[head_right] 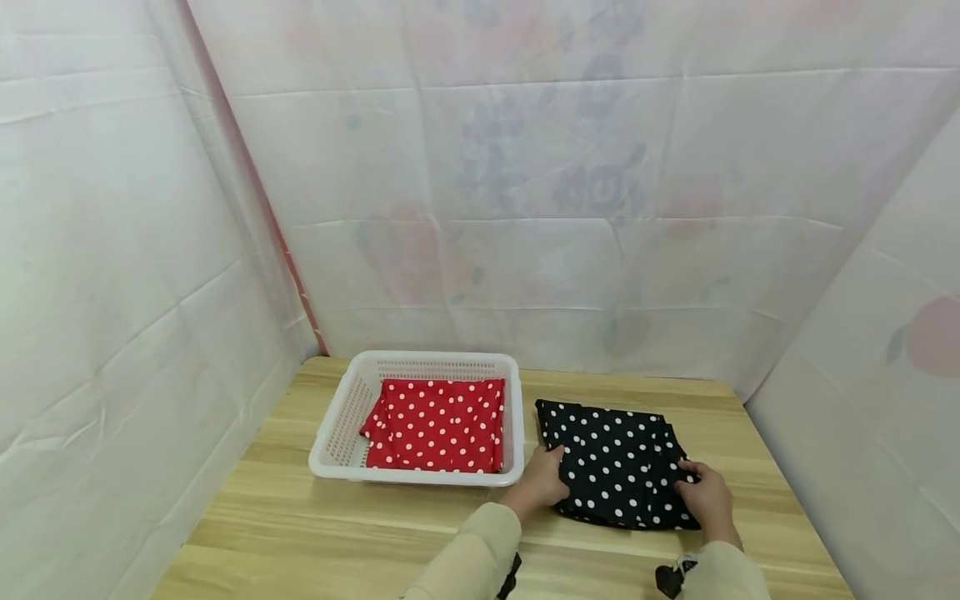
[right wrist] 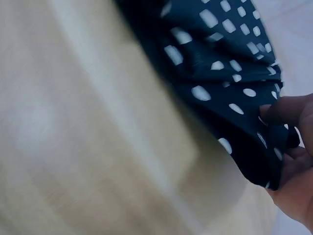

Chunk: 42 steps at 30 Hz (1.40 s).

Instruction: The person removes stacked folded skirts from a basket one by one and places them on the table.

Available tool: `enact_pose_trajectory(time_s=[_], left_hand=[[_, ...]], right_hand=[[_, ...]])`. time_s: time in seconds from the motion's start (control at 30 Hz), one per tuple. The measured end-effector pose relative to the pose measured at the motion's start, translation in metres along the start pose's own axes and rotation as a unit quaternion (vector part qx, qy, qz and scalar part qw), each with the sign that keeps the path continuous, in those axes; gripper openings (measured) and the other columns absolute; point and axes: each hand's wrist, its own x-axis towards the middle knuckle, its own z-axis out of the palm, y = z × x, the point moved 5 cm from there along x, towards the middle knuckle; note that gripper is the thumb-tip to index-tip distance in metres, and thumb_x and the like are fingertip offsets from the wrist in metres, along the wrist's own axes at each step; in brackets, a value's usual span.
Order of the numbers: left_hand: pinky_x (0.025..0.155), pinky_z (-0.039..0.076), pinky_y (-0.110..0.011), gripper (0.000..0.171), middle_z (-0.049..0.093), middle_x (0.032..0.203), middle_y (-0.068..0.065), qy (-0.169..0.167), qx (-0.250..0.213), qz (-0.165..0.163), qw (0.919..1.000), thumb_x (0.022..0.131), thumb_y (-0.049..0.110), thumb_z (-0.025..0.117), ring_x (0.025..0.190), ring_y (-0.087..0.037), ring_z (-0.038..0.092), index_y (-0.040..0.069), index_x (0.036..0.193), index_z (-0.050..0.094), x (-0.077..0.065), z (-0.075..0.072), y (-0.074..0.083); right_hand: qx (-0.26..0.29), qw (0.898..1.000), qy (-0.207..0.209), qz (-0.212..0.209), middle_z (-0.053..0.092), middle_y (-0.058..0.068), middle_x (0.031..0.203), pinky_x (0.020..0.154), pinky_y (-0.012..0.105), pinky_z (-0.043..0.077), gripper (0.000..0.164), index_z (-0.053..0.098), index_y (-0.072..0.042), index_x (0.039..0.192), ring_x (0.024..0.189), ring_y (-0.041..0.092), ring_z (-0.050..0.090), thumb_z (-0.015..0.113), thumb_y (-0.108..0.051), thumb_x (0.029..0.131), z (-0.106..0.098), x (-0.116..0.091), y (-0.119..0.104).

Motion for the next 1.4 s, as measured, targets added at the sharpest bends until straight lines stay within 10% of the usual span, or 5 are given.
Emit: enact_pose_trajectory(time_s=[0.47, 0.63, 0.9, 1.13, 1.4], left_hand=[[0.079, 0.044, -0.028, 0.058, 0.042, 0.118, -0.013, 0.015, 0.004, -0.02, 0.9997, 0.071, 0.02, 0.074, 0.106, -0.025, 0.045, 0.015, 0.126, 0.057, -0.01, 0.0, 0.003], [0.083, 0.043, -0.03, 0.049, 0.049, 0.117, -0.004, 0.058, -0.049, 0.031, 0.9966, 0.072, 0.024, 0.074, 0.105, -0.02, 0.048, 0.02, 0.12, 0.061, -0.012, -0.021, 0.017], [0.083, 0.044, -0.026, 0.046, 0.053, 0.116, 0.001, 0.031, -0.121, 0.063, 0.9902, 0.077, 0.025, 0.072, 0.105, -0.013, 0.05, 0.018, 0.121, 0.061, -0.014, -0.034, 0.018], [0.086, 0.043, -0.03, 0.045, 0.055, 0.117, 0.0, 0.043, -0.177, 0.145, 0.9724, 0.08, 0.022, 0.07, 0.107, -0.014, 0.05, 0.013, 0.123, 0.059, -0.033, -0.056, 0.012], [0.086, 0.044, -0.031, 0.048, 0.052, 0.123, 0.005, 0.06, -0.235, 0.129, 0.9617, 0.08, 0.028, 0.071, 0.106, -0.014, 0.051, 0.02, 0.126, 0.057, -0.041, -0.069, -0.001]], right_hand=[[-0.023, 0.996, 0.072, 0.055, 0.046, 0.039, 0.116, 0.074, 0.052, 0.039, 0.045, 0.048, 0.014, 0.118, 0.095, 0.051, 0.048, 0.054, -0.016, 0.085, -0.01, -0.01, 0.0], [0.047, 0.992, 0.092, 0.072, 0.042, 0.038, 0.125, 0.082, 0.047, 0.039, 0.051, 0.039, 0.008, 0.133, 0.109, 0.049, 0.045, 0.05, -0.022, 0.092, -0.017, -0.013, -0.013], [0.077, 0.991, 0.097, 0.059, 0.047, 0.034, 0.123, 0.068, 0.026, 0.041, 0.05, 0.041, 0.008, 0.133, 0.102, 0.041, 0.052, 0.051, -0.021, 0.094, -0.021, -0.021, -0.031], [0.148, 0.985, 0.052, 0.065, 0.045, 0.032, 0.129, 0.065, 0.012, 0.039, 0.059, 0.034, 0.004, 0.14, 0.093, 0.011, 0.053, 0.053, -0.028, 0.094, -0.007, -0.044, -0.051], [0.178, 0.983, 0.016, 0.047, 0.037, 0.031, 0.134, 0.089, 0.041, 0.039, 0.066, 0.025, -0.001, 0.145, 0.121, 0.04, 0.036, 0.05, -0.035, 0.095, 0.003, -0.053, -0.074]])
